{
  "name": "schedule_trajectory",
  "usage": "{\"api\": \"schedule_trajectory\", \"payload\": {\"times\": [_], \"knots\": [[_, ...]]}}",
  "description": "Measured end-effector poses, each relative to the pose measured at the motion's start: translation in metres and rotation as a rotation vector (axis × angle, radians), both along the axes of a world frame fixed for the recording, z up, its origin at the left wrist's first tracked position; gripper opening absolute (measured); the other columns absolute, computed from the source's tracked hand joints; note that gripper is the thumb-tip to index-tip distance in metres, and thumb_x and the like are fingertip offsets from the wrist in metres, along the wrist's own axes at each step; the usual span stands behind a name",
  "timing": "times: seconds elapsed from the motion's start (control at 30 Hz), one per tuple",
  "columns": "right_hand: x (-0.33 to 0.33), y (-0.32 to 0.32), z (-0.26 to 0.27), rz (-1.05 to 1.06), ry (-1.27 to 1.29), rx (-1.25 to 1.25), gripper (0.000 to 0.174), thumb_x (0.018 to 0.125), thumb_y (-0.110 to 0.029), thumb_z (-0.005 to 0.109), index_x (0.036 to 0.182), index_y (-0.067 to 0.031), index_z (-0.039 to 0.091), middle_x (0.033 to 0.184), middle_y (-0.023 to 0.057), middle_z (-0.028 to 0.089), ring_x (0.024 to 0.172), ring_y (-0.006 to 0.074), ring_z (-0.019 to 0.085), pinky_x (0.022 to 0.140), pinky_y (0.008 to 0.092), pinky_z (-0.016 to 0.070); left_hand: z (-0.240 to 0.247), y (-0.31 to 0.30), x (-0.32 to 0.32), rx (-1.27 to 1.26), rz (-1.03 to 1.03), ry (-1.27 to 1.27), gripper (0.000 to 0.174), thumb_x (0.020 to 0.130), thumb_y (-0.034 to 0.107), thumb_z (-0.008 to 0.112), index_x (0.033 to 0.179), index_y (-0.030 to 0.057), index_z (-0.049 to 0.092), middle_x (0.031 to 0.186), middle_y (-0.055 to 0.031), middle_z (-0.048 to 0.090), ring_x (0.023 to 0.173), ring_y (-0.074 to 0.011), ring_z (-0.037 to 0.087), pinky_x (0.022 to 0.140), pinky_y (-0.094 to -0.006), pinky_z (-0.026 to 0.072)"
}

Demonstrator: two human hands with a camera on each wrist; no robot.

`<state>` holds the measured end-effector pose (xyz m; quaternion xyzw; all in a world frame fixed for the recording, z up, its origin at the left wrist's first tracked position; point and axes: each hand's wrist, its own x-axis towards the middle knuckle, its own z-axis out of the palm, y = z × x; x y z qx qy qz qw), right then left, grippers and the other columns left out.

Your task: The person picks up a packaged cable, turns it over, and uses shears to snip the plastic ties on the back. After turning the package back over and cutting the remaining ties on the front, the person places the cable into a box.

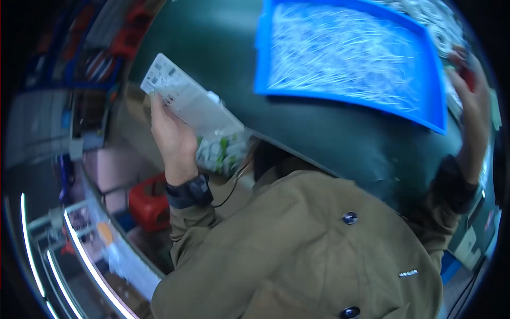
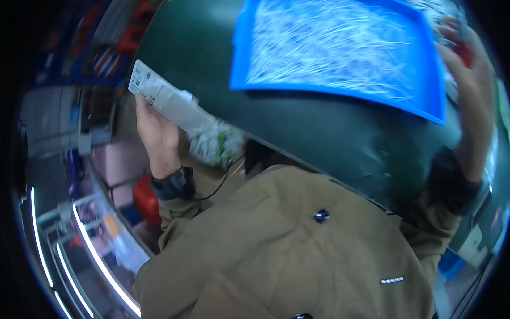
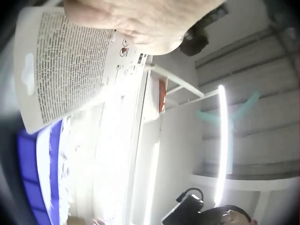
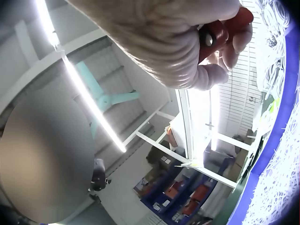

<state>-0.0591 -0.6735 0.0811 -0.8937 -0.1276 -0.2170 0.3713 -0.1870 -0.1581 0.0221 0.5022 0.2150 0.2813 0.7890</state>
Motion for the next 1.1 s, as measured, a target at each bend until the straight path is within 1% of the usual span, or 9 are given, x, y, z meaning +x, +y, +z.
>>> {"api": "schedule_trajectory", "payload": {"times": [0.1,0.3,0.43,0.6,0.7,0.77,0.83,0.93,1.1], "knots": [[-0.007,-0.013,0.017,-0.235,-0.163,-0.421,0.037,0.079,-0.002,0.063,0.112,0.0138,0.066,0.102,0.0288,0.068,0.092,0.0372,0.067,0.093,0.0457,0.0539,-0.021,0.063,-0.056,0.158,0.13,0.022,0.04,0.113,0.025,0.05,0.141,-0.0042,0.05,0.136,-0.0182,0.062,0.113,-0.0289,0.069,0.098,-0.0445,0.0561],[0.008,0.018,-0.002,-0.065,-0.071,0.14,0.029,0.081,-0.001,0.069,0.106,0.0137,0.066,0.098,0.0183,0.068,0.088,0.027,0.064,0.086,0.0387,0.0539,-0.094,0.129,-0.141,0.712,0.52,0.529,0.027,0.106,0.015,0.058,0.118,-0.0082,0.065,0.11,-0.0137,0.072,0.099,-0.0221,0.071,0.088,-0.0366,0.0556],[0.01,0.032,-0.004,0.0,0.02,0.111,0.029,0.082,-0.003,0.073,0.105,0.0131,0.066,0.096,0.0163,0.067,0.086,0.0255,0.063,0.084,0.0378,0.053,-0.181,0.163,-0.186,1.261,0.365,0.877,0.031,0.099,0.016,0.062,0.123,-0.0031,0.067,0.1,-0.0219,0.071,0.087,-0.0386,0.068,0.085,-0.0456,0.0533],[-0.002,0.048,0.003,-0.036,0.088,0.041,0.029,0.086,-0.007,0.077,0.103,0.0122,0.065,0.093,0.0137,0.066,0.084,0.0235,0.06,0.079,0.0363,0.0512,-0.247,0.154,-0.219,1.153,-0.16,1.2,0.028,0.097,0.022,0.065,0.106,-0.0006,0.078,0.085,-0.0186,0.076,0.084,-0.032,0.075,0.079,-0.0422,0.0574],[-0.007,0.053,-0.005,-0.026,0.183,0.085,0.03,0.087,-0.011,0.079,0.102,0.0119,0.065,0.094,0.0135,0.066,0.083,0.0226,0.06,0.077,0.0359,0.051,-0.272,0.182,-0.233,0.749,-0.141,1.163,0.027,0.097,0.021,0.064,0.104,-0.0007,0.078,0.084,-0.0146,0.076,0.08,-0.0244,0.076,0.074,-0.0371,0.0579],[-0.007,0.055,-0.015,0.018,0.249,0.087,0.031,0.092,-0.014,0.076,0.111,0.0084,0.065,0.097,0.0121,0.068,0.086,0.0201,0.061,0.08,0.0345,0.0516,-0.25,0.19,-0.222,0.711,-0.001,1.127,0.026,0.1,0.02,0.063,0.109,-0.0003,0.076,0.087,-0.012,0.075,0.081,-0.0212,0.074,0.073,-0.0342,0.0572],[0.014,0.004,-0.025,-0.009,0.218,0.057,0.038,0.096,-0.018,0.075,0.126,0.0029,0.065,0.104,0.0086,0.07,0.092,0.0156,0.064,0.085,0.0313,0.0525,-0.209,0.189,-0.198,0.764,0.172,1.006,0.025,0.102,0.019,0.062,0.114,0.0002,0.074,0.09,-0.0094,0.074,0.082,-0.0179,0.072,0.072,-0.0312,0.0565],[0.014,-0.001,-0.022,-0.013,0.148,0.079,0.041,0.096,-0.016,0.075,0.132,0.0007,0.065,0.103,0.006,0.071,0.093,0.0127,0.065,0.086,0.029,0.0527,-0.133,0.173,-0.115,0.779,0.298,0.678,0.025,0.106,0.017,0.061,0.122,0.0009,0.071,0.094,-0.0055,0.072,0.083,-0.0131,0.069,0.071,-0.0267,0.0553],[-0.008,0.033,0.002,-0.08,0.13,0.141,0.04,0.09,-0.014,0.077,0.125,0.0006,0.063,0.096,0.0065,0.07,0.086,0.0136,0.063,0.081,0.03,0.0524,-0.018,0.099,0.054,0.853,-0.005,0.194,0.027,0.101,0.012,0.065,0.125,0.0013,0.07,0.1,-0.0063,0.071,0.087,-0.0142,0.068,0.075,-0.0284,0.0551]]}}
